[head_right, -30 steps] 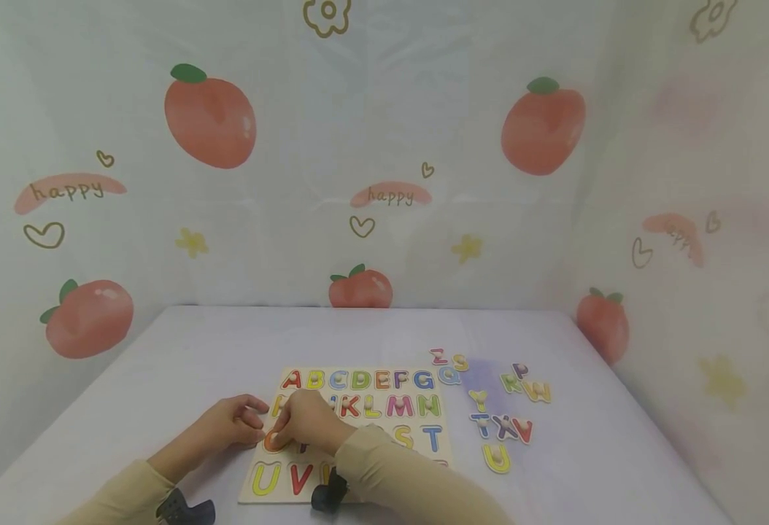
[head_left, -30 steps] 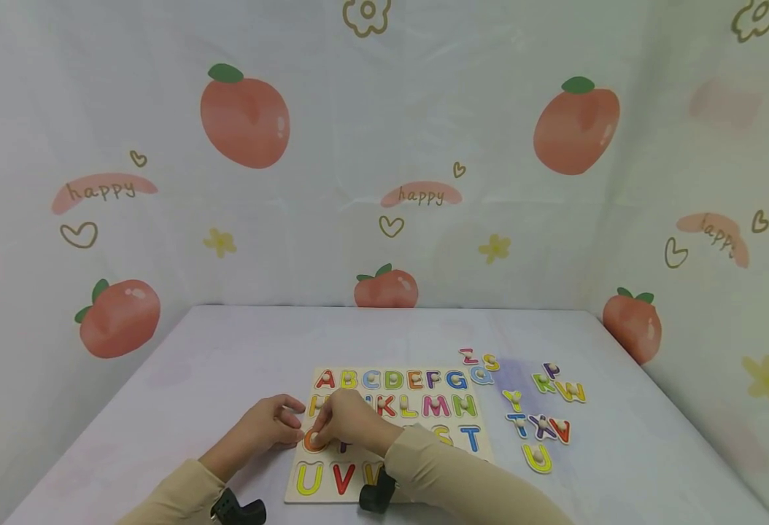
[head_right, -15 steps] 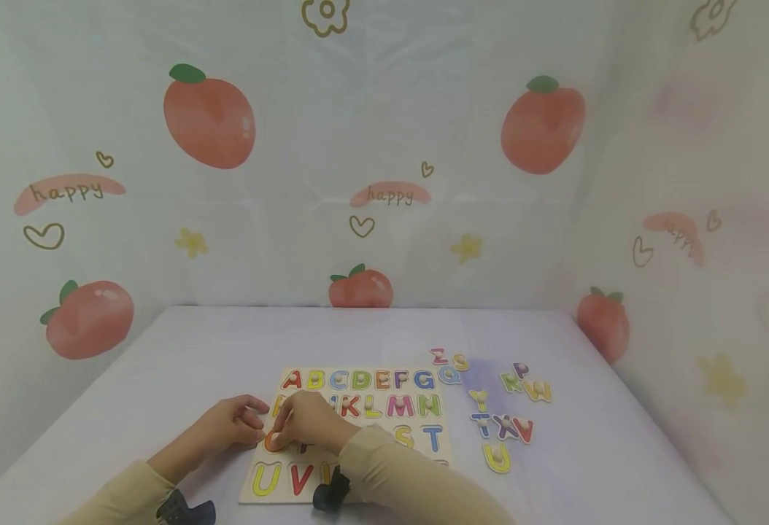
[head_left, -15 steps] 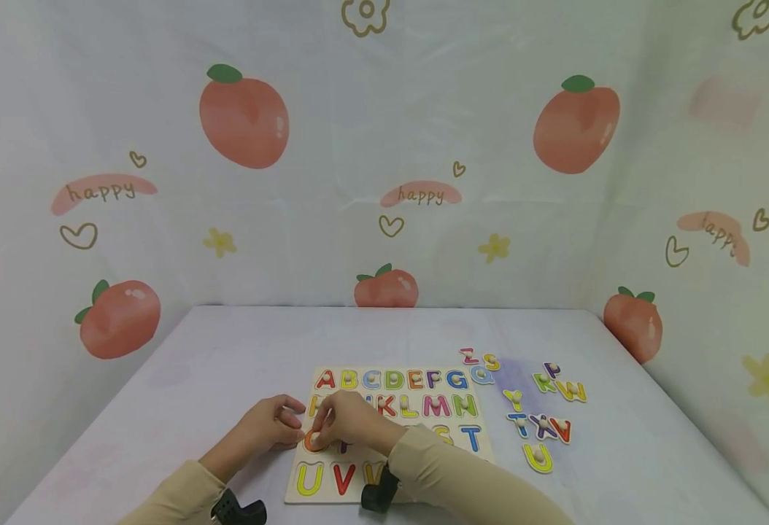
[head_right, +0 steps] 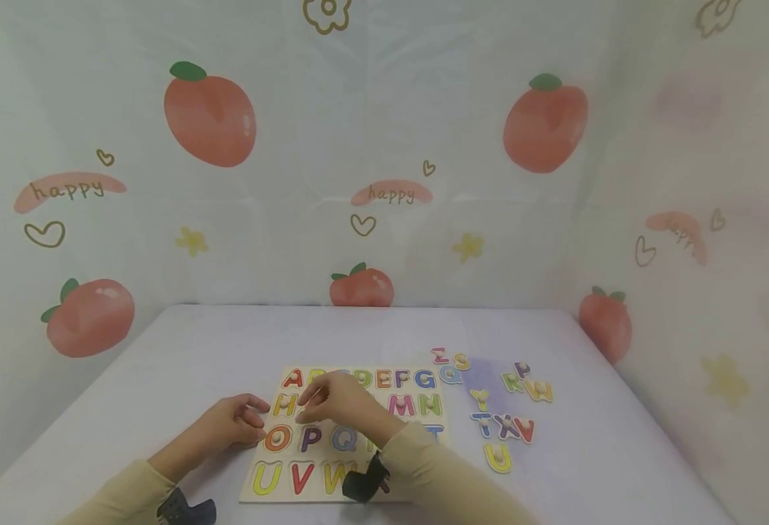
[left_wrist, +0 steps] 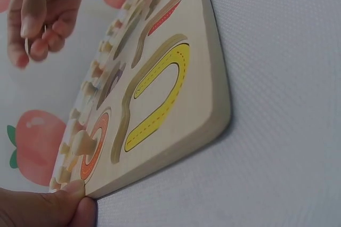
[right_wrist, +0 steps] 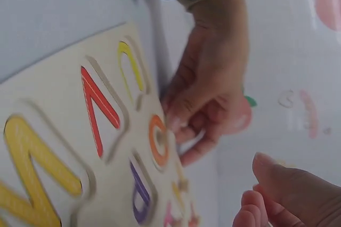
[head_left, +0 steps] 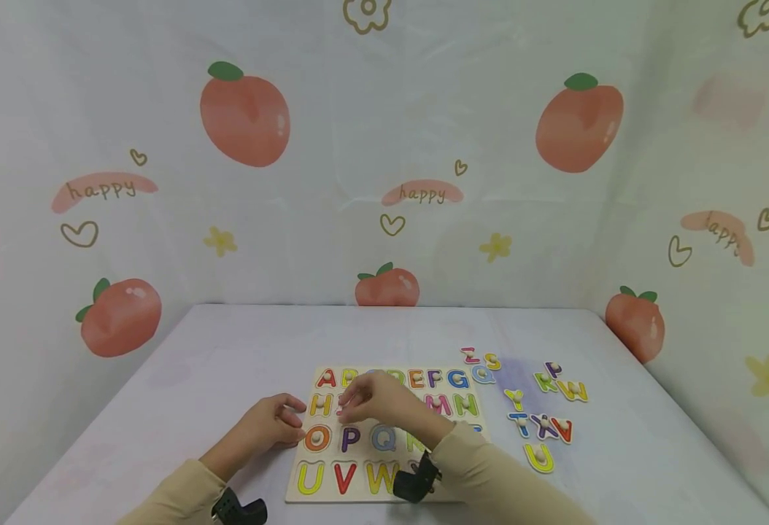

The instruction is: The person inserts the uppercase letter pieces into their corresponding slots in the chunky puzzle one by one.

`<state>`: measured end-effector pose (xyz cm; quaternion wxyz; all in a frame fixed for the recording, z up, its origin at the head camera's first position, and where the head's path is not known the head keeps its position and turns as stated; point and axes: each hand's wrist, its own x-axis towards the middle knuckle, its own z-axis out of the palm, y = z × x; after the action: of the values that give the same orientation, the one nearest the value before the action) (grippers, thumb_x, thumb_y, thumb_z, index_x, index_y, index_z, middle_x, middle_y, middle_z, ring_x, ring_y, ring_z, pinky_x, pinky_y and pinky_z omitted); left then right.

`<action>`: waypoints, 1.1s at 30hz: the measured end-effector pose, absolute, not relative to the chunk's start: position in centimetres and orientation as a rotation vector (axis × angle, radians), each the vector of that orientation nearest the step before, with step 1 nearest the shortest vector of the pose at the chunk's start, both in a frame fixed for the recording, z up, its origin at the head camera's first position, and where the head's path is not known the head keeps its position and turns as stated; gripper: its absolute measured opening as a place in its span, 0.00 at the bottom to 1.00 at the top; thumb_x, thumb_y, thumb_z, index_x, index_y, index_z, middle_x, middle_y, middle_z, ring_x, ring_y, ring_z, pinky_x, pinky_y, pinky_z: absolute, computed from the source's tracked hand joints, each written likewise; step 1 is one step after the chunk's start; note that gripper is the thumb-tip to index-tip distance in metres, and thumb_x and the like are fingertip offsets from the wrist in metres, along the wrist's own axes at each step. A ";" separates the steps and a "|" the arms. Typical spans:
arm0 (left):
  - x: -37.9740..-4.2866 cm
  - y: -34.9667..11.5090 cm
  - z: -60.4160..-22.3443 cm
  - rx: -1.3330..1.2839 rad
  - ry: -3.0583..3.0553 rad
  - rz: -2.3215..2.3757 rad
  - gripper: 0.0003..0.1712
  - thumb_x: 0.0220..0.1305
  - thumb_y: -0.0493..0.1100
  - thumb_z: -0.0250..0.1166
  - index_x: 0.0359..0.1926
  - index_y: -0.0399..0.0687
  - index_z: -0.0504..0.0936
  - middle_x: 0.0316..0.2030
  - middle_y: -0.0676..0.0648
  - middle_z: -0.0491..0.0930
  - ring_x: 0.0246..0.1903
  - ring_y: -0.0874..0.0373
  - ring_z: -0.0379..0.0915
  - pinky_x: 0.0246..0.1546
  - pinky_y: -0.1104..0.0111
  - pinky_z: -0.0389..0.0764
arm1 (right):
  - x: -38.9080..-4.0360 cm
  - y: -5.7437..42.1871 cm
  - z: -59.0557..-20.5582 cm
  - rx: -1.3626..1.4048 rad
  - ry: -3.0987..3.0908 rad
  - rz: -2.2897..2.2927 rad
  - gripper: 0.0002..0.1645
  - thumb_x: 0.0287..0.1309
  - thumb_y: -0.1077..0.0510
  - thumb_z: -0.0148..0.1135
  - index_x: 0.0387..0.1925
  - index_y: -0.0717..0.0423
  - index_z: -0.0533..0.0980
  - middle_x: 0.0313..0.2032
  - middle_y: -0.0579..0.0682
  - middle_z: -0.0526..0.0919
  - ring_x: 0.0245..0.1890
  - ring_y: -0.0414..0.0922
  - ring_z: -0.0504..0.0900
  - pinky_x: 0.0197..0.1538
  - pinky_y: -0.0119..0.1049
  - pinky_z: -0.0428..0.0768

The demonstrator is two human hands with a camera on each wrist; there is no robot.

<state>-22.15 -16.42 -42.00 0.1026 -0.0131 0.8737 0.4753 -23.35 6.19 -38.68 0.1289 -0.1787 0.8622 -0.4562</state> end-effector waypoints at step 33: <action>-22.2 -16.4 -42.0 -0.049 2.609 1.348 0.24 0.48 0.31 0.73 0.48 0.34 0.77 0.30 0.45 0.77 0.27 0.58 0.74 0.29 0.68 0.79 | -22.4 28.6 -39.0 -0.008 2.710 -1.463 0.25 0.59 0.54 0.65 0.54 0.64 0.74 0.41 0.51 0.81 0.41 0.45 0.77 0.45 0.36 0.78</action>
<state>-22.18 -16.40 -42.04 0.1021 -0.0167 0.8837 0.4565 -22.37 28.61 -38.97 0.0309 -0.0025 0.8795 -0.4748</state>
